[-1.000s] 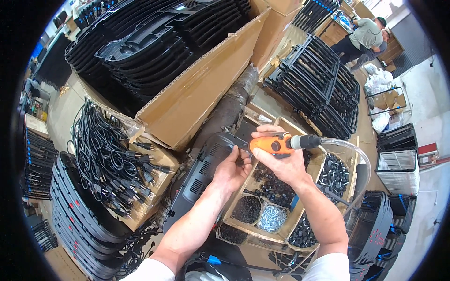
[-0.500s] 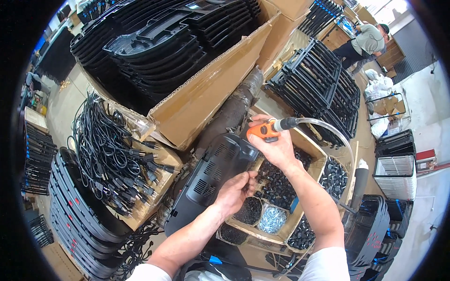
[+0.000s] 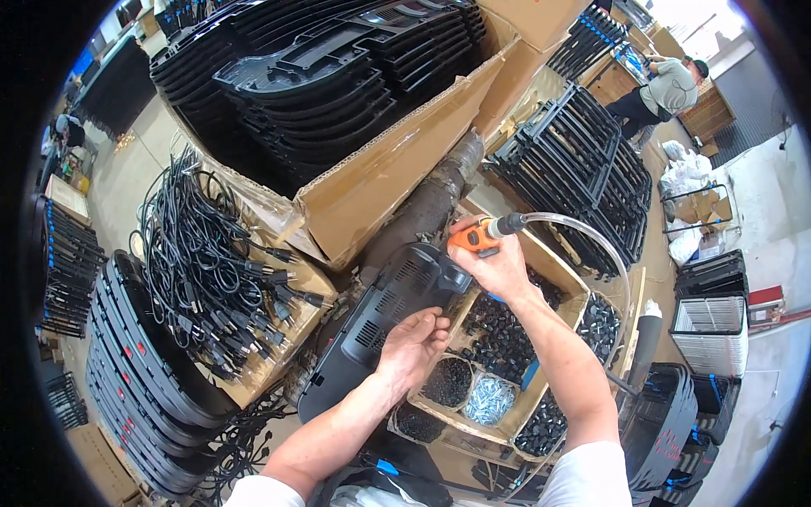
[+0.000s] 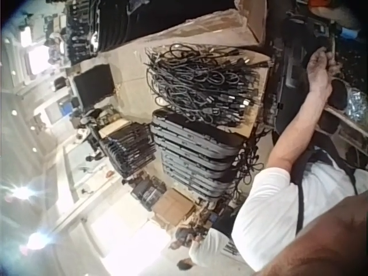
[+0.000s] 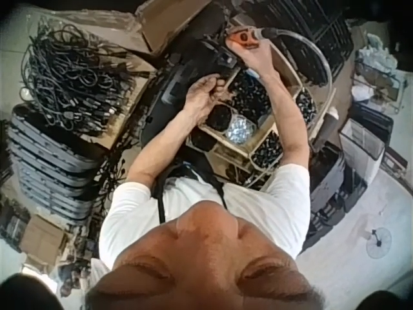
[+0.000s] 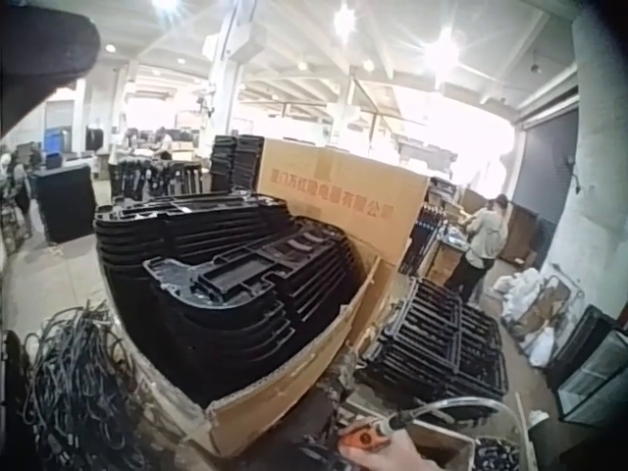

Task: Assembling treadmill console components by attaching plastic housings, connecting wiring harnesses, and securing them with screws using an electric screwdriver.

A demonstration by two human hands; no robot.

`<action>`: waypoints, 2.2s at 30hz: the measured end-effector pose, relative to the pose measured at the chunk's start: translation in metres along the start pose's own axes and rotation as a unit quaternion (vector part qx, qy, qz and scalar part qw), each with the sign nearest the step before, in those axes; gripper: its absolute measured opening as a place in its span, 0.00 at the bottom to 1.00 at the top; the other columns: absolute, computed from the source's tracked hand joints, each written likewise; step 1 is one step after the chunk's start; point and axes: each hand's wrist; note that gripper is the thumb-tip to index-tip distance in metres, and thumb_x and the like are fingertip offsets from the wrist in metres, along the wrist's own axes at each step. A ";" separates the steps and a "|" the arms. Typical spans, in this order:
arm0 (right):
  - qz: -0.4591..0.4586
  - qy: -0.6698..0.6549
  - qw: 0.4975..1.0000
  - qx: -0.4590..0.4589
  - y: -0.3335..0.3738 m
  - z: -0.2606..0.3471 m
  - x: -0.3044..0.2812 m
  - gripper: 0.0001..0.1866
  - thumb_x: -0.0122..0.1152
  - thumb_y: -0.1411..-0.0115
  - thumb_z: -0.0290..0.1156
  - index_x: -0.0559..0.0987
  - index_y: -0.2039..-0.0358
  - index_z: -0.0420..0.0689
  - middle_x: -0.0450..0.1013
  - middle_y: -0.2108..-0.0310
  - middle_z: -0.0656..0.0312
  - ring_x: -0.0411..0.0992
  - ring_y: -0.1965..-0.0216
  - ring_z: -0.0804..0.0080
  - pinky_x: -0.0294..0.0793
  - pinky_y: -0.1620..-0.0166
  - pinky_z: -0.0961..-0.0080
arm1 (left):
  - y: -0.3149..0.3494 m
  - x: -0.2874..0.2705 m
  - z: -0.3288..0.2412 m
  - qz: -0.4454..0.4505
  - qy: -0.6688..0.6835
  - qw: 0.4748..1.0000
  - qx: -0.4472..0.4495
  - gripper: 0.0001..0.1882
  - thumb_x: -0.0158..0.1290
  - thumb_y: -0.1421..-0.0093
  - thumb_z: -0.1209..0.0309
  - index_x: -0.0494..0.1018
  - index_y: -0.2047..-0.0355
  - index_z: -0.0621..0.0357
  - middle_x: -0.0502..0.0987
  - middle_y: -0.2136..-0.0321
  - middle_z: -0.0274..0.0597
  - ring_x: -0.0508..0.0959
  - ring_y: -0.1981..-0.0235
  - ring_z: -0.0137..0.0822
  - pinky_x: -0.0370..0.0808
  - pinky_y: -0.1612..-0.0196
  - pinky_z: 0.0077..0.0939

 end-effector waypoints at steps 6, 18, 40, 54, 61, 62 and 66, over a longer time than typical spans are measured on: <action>-0.004 -0.079 0.996 0.033 0.014 0.030 0.004 0.26 0.74 0.42 0.23 0.77 0.43 0.38 0.81 0.51 0.56 0.78 0.51 0.72 0.80 0.47 0.72 | -0.007 -0.007 -0.016 -0.005 0.039 0.999 -0.011 0.13 0.54 0.25 0.61 0.78 0.54 0.58 0.80 0.68 0.34 0.76 0.71 0.27 0.76 0.67 0.21; 0.083 -0.108 0.990 0.025 0.055 0.072 0.018 0.29 0.73 0.40 0.24 0.72 0.40 0.38 0.80 0.46 0.52 0.78 0.44 0.67 0.77 0.39 0.66 | -0.030 -0.010 -0.038 0.011 0.240 0.971 -0.004 0.14 0.47 0.22 0.60 0.75 0.51 0.56 0.76 0.68 0.34 0.77 0.69 0.29 0.80 0.68 0.21; 0.022 -0.079 0.996 0.030 0.049 0.081 0.057 0.28 0.74 0.40 0.24 0.73 0.41 0.36 0.80 0.47 0.50 0.79 0.46 0.66 0.77 0.39 0.66 | -0.027 0.000 -0.063 -0.003 0.200 0.980 -0.013 0.19 0.45 0.22 0.53 0.75 0.56 0.56 0.76 0.68 0.34 0.79 0.69 0.31 0.83 0.66 0.23; -0.017 -0.056 0.998 0.038 0.011 0.058 0.082 0.28 0.75 0.43 0.23 0.77 0.43 0.35 0.81 0.51 0.52 0.80 0.51 0.70 0.82 0.46 0.70 | 0.055 -0.042 -0.011 0.007 0.090 0.992 -0.087 0.17 0.41 0.20 0.64 0.71 0.52 0.68 0.77 0.58 0.50 0.81 0.56 0.46 0.83 0.48 0.41; -0.019 -0.063 0.997 0.041 0.013 0.056 0.090 0.26 0.76 0.44 0.23 0.78 0.45 0.35 0.82 0.53 0.52 0.81 0.51 0.69 0.82 0.46 0.69 | 0.086 -0.064 -0.018 0.000 0.076 0.990 -0.120 0.16 0.42 0.20 0.65 0.72 0.52 0.67 0.77 0.58 0.49 0.81 0.57 0.45 0.83 0.50 0.40; -0.015 -0.056 0.997 0.047 0.012 0.054 0.091 0.26 0.76 0.44 0.24 0.77 0.45 0.34 0.83 0.54 0.53 0.81 0.51 0.69 0.81 0.45 0.70 | 0.089 -0.064 -0.019 -0.005 0.073 0.990 -0.122 0.16 0.43 0.20 0.65 0.72 0.52 0.67 0.77 0.58 0.50 0.81 0.58 0.45 0.83 0.50 0.40; -0.008 -0.043 0.997 0.070 0.010 0.052 0.093 0.25 0.74 0.42 0.26 0.77 0.45 0.34 0.81 0.51 0.53 0.79 0.52 0.70 0.80 0.46 0.70 | 0.097 -0.073 -0.022 -0.004 0.065 0.990 -0.127 0.16 0.44 0.21 0.64 0.73 0.51 0.67 0.78 0.57 0.49 0.82 0.59 0.45 0.83 0.51 0.39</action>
Point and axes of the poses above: each hand's wrist, its own y-axis away from the middle knuckle, its own x-axis out of the palm, z = x × y
